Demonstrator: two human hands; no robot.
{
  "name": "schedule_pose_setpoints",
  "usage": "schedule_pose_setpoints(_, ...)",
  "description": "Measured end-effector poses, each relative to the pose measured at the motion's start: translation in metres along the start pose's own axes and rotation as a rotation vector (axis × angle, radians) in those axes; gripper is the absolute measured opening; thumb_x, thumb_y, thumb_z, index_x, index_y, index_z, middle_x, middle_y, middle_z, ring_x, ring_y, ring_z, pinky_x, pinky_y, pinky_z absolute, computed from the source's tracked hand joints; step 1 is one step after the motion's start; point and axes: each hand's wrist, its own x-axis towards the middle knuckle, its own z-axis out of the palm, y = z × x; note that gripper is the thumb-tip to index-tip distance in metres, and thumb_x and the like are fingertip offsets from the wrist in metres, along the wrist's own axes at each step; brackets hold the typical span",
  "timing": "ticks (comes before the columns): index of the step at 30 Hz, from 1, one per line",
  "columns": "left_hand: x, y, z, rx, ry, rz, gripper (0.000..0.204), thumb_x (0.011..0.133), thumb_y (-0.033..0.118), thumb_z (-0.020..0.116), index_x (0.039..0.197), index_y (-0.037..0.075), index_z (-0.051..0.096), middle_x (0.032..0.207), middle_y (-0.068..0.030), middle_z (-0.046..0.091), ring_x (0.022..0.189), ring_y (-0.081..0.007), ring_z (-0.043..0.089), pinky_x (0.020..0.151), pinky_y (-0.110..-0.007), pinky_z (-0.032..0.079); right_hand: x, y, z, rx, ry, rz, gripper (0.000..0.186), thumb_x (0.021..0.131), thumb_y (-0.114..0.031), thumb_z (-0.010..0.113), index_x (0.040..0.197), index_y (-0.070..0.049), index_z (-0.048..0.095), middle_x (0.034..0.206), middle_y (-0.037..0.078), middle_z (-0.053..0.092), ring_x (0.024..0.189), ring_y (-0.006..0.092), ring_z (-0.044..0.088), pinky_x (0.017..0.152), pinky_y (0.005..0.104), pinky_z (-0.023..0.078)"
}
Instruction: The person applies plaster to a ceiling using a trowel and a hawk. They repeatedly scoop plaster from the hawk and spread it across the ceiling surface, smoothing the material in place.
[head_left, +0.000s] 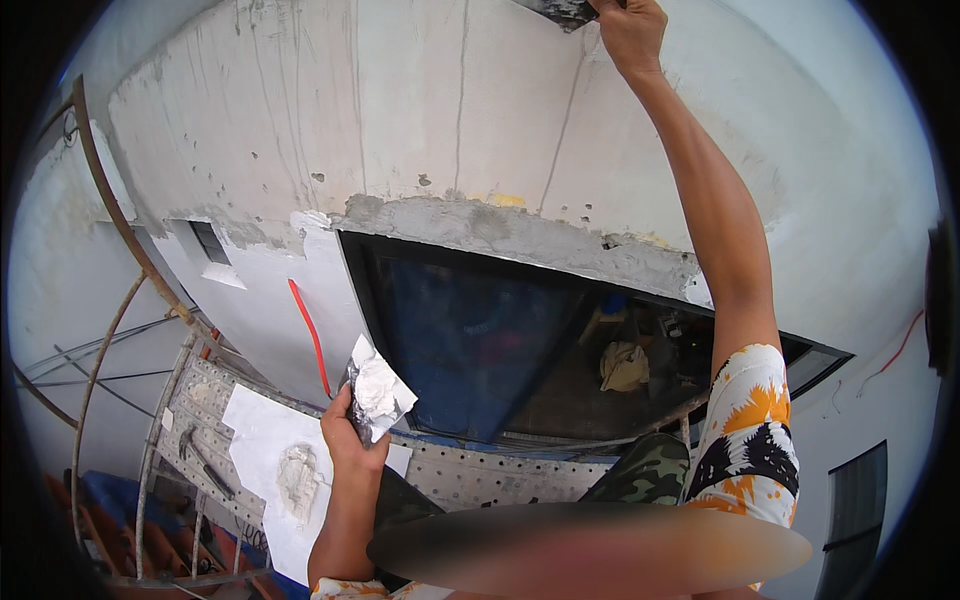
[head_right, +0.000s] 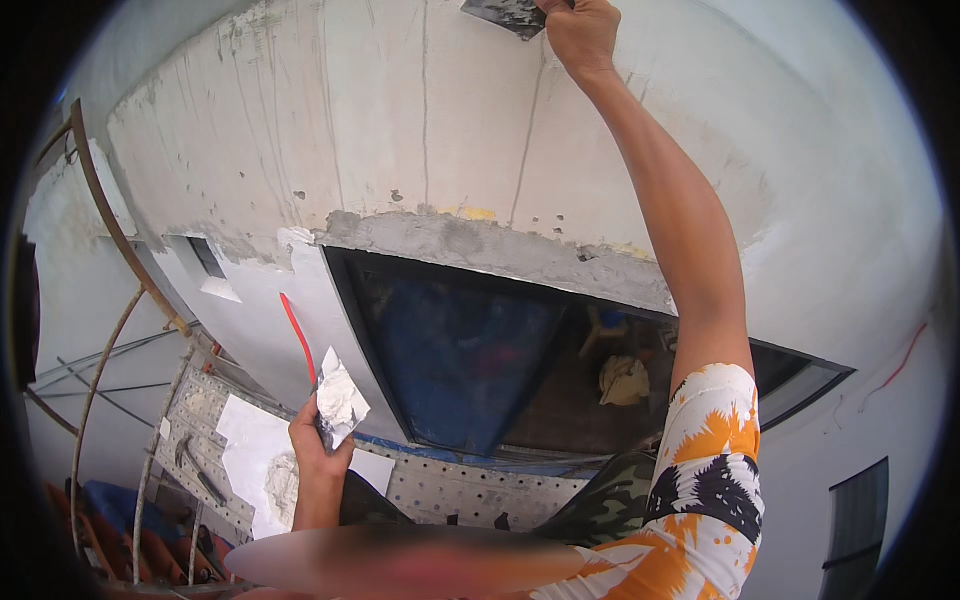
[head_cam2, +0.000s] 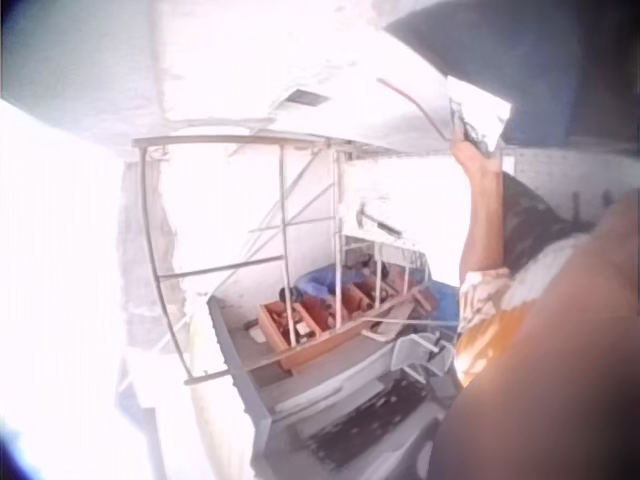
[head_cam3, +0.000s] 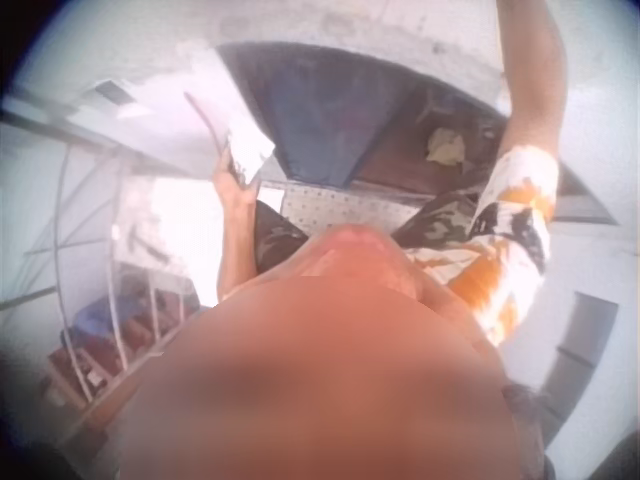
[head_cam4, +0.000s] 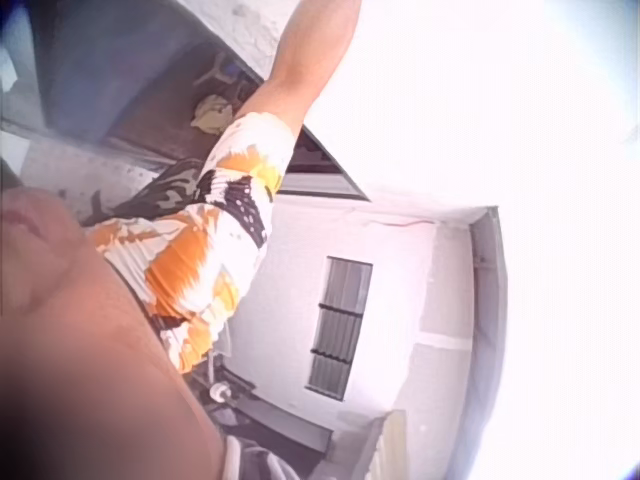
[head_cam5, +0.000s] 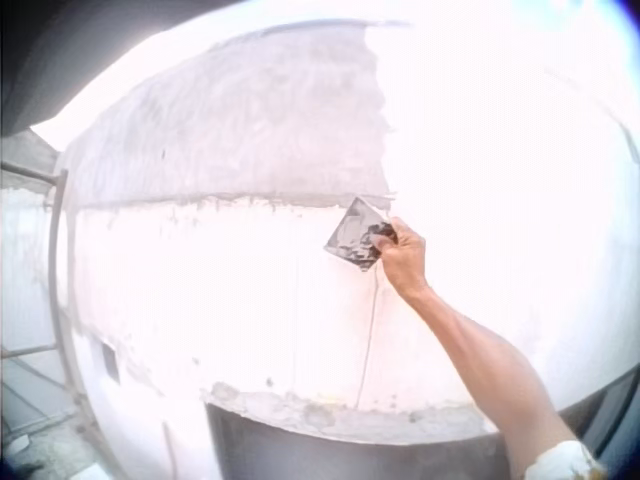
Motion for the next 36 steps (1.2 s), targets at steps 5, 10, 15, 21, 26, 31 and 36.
schedule_pose_setpoints(5,0.004,-0.001,-0.004,-0.010,-0.028,-0.014,0.034,0.103,0.021,0.047,0.126,0.002,0.062,0.122,-0.0110,0.070,0.111,-0.0270,0.068,0.097,-0.044,0.055,0.004,-0.002,-0.002,-0.207,-0.066,-0.005,0.010,0.089,0.002,0.066,0.098,-0.001,0.068,0.081,0.002,0.069,0.074,0.0084,0.060,0.066,0.0269,0.051)
schedule_pose_setpoints(10,0.003,0.001,-0.003,-0.031,-0.017,-0.003,0.034,0.103,0.021,0.046,0.126,0.002,0.062,0.121,-0.0113,0.070,0.111,-0.0269,0.068,0.097,-0.045,0.055,0.015,-0.001,-0.010,0.048,0.016,0.070,0.007,0.090,0.002,0.065,0.096,0.000,0.068,0.081,0.003,0.068,0.072,0.0101,0.062,0.064,0.0275,0.051)
schedule_pose_setpoints(15,0.000,-0.001,-0.001,-0.027,-0.065,-0.005,0.033,0.102,0.021,0.047,0.125,0.002,0.062,0.121,-0.0113,0.070,0.108,-0.0271,0.069,0.096,-0.044,0.055,0.008,0.006,-0.008,-0.062,-0.156,0.134,0.007,0.091,0.002,0.064,0.096,0.001,0.068,0.080,0.004,0.067,0.071,0.0107,0.062,0.062,0.0260,0.052)
schedule_pose_setpoints(21,0.001,-0.001,0.000,-0.003,-0.013,0.014,0.033,0.103,0.021,0.047,0.125,0.002,0.063,0.120,-0.0110,0.070,0.108,-0.0261,0.069,0.096,-0.044,0.055,-0.001,0.015,-0.006,-0.011,-0.072,0.121,0.006,0.089,0.001,0.066,0.094,0.000,0.067,0.079,0.002,0.065,0.071,0.0100,0.060,0.061,0.0269,0.050)
schedule_pose_setpoints(26,-0.003,0.001,0.004,0.008,-0.004,0.002,0.033,0.103,0.021,0.046,0.125,0.002,0.063,0.120,-0.0107,0.070,0.109,-0.0257,0.070,0.096,-0.042,0.056,0.002,0.017,-0.017,0.052,-0.069,0.113,0.001,0.091,0.001,0.064,0.090,0.001,0.065,0.079,0.001,0.065,0.071,0.0084,0.058,0.063,0.0264,0.050)
schedule_pose_setpoints(31,-0.008,-0.001,0.012,0.004,0.077,0.011,0.029,0.102,0.020,0.050,0.120,0.004,0.066,0.108,-0.0065,0.074,0.092,-0.0201,0.074,0.074,-0.033,0.060,-0.032,0.018,-0.020,-0.040,-0.175,0.207,0.004,0.092,0.003,0.063,0.093,0.000,0.066,0.081,0.002,0.066,0.074,0.0104,0.062,0.068,0.0269,0.055)
schedule_pose_setpoints(36,-0.013,-0.001,0.015,-0.020,0.007,0.005,0.032,0.103,0.021,0.048,0.123,0.002,0.064,0.111,-0.0088,0.073,0.099,-0.0228,0.073,0.084,-0.037,0.060,-0.093,0.025,-0.016,-0.436,-0.401,0.195,0.012,0.095,-0.012,0.072,0.100,-0.001,0.069,0.082,0.001,0.069,0.072,0.0080,0.061,0.065,0.0254,0.053)
